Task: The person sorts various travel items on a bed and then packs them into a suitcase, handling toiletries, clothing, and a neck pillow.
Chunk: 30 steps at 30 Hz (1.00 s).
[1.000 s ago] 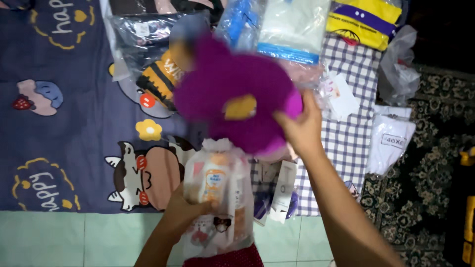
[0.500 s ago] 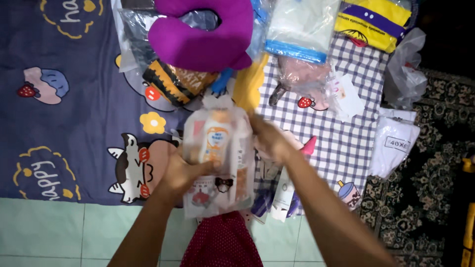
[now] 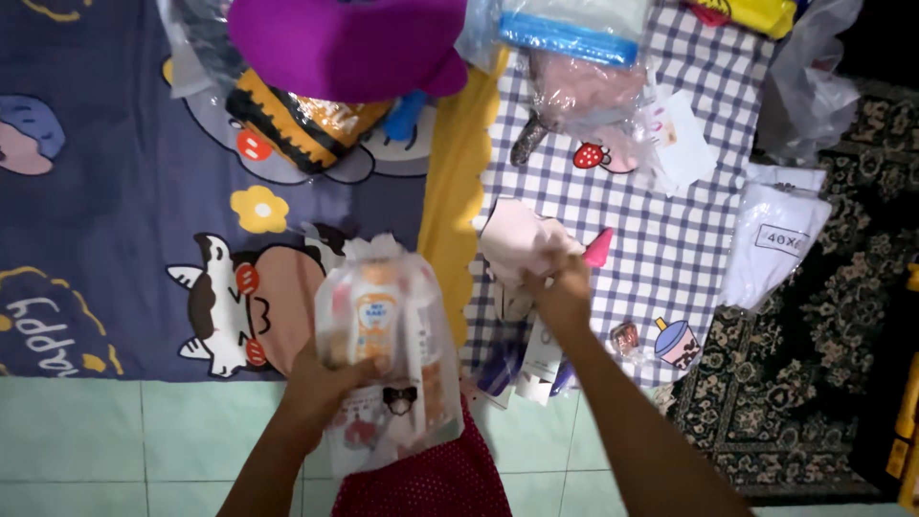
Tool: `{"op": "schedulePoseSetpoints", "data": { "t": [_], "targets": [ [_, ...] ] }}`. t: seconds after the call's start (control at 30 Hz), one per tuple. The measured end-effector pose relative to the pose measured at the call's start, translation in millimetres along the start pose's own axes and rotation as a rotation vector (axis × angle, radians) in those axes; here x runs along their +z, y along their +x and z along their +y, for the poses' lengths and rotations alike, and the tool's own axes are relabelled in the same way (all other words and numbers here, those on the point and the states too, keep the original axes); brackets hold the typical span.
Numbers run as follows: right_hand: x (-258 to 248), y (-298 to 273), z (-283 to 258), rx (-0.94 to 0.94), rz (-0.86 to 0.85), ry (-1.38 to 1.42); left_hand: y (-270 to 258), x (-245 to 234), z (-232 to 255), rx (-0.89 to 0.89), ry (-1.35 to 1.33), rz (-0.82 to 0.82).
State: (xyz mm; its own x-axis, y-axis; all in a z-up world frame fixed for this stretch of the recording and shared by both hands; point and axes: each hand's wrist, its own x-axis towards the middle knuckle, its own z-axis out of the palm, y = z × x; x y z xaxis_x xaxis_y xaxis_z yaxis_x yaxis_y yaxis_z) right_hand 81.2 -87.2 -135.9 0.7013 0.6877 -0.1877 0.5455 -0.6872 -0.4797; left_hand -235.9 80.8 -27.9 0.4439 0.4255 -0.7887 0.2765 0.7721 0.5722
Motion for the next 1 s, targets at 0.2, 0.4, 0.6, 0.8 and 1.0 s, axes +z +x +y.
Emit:
{"op": "schedulePoseSetpoints", "data": {
  "t": [0.2,0.4,0.6,0.8,1.0],
  "targets": [
    [-15.0,65.6,22.4,0.152,-0.215,-0.147,24.6,5.3,-19.4,-0.062,0.146,0.087],
    [6.8,88.5,20.1,0.14,-0.319,-0.236,69.8,5.2,-12.3,0.023,0.1,-0.01],
    [12.5,85.9,-9.8,0.166,-0.376,-0.095,108.9,14.6,20.5,0.077,0.201,0.019],
    [-23.8,86.8,-44.5,0.273,-0.007,0.234,114.7,22.4,39.4,0.232,0.099,-0.058],
    [-61.6,123.1,-88.8,0.047,0.029,0.941,108.9,16.4,25.8,0.155,0.128,-0.004]
  ]
}}
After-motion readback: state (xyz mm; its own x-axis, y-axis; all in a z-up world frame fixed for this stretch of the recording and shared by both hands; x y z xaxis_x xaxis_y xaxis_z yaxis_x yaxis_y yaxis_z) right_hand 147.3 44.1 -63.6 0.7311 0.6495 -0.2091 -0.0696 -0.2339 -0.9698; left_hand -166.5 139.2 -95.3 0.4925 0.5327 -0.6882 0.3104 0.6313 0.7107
